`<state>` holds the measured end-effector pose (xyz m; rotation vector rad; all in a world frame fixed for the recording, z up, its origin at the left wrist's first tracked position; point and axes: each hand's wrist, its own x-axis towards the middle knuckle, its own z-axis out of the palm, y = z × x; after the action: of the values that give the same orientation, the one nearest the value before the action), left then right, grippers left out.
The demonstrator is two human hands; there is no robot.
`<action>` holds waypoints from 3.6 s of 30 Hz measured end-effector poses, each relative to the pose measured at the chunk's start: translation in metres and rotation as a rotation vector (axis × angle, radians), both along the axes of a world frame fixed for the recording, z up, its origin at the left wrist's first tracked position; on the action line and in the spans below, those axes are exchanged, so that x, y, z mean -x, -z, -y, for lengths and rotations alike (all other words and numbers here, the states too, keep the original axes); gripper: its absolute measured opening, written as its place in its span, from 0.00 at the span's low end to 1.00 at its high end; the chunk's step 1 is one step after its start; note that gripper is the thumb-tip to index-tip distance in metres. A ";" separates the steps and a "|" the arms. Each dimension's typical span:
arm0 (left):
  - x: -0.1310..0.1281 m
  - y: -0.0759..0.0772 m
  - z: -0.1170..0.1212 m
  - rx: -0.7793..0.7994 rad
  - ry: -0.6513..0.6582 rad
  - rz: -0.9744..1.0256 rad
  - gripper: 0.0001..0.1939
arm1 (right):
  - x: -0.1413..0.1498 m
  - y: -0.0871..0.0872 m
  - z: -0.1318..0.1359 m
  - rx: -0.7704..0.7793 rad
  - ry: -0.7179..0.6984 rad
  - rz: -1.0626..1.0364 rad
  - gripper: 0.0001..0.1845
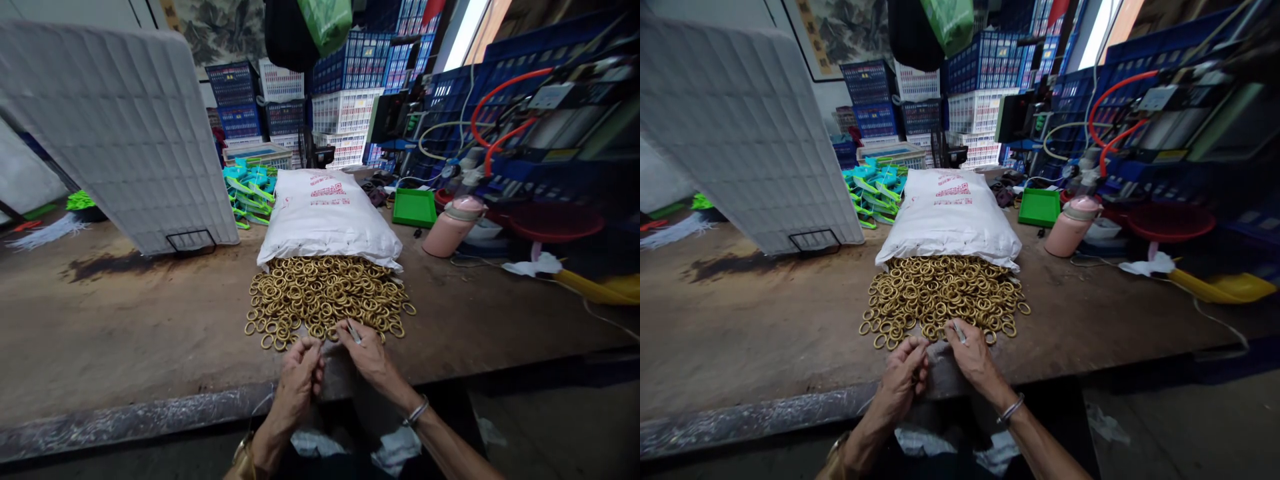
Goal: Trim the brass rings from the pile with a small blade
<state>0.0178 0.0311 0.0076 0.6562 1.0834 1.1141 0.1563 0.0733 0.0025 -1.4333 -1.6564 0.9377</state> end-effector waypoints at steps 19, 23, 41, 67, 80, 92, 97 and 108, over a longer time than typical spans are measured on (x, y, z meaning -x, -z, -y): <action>0.001 0.000 -0.005 -0.093 0.109 -0.177 0.15 | 0.018 0.002 0.010 0.082 -0.057 -0.081 0.14; 0.003 0.002 -0.004 -0.008 0.164 -0.096 0.15 | 0.018 0.002 0.011 0.095 -0.080 -0.095 0.14; -0.001 -0.007 -0.004 -0.062 0.074 -0.182 0.17 | 0.010 0.006 0.024 -0.115 -0.210 0.530 0.15; 0.022 0.000 0.013 0.092 0.080 0.439 0.09 | 0.026 -0.002 -0.031 -0.109 0.036 0.911 0.15; 0.023 0.001 -0.005 0.110 0.006 0.373 0.13 | 0.018 -0.010 -0.012 -0.224 -0.110 0.505 0.14; 0.020 0.005 -0.003 0.005 -0.057 0.087 0.16 | 0.035 -0.024 0.005 -0.022 -0.226 0.074 0.10; 0.019 0.008 -0.002 -0.024 -0.125 -0.025 0.17 | 0.040 -0.007 0.009 0.230 -0.120 -0.201 0.16; 0.020 0.006 0.005 -0.033 0.018 -0.132 0.19 | 0.038 -0.005 0.009 0.132 -0.138 -0.094 0.10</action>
<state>-0.0023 0.0258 0.0014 0.7724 1.1710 1.0867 0.1181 0.0645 0.0079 -1.3514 -1.6661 1.1941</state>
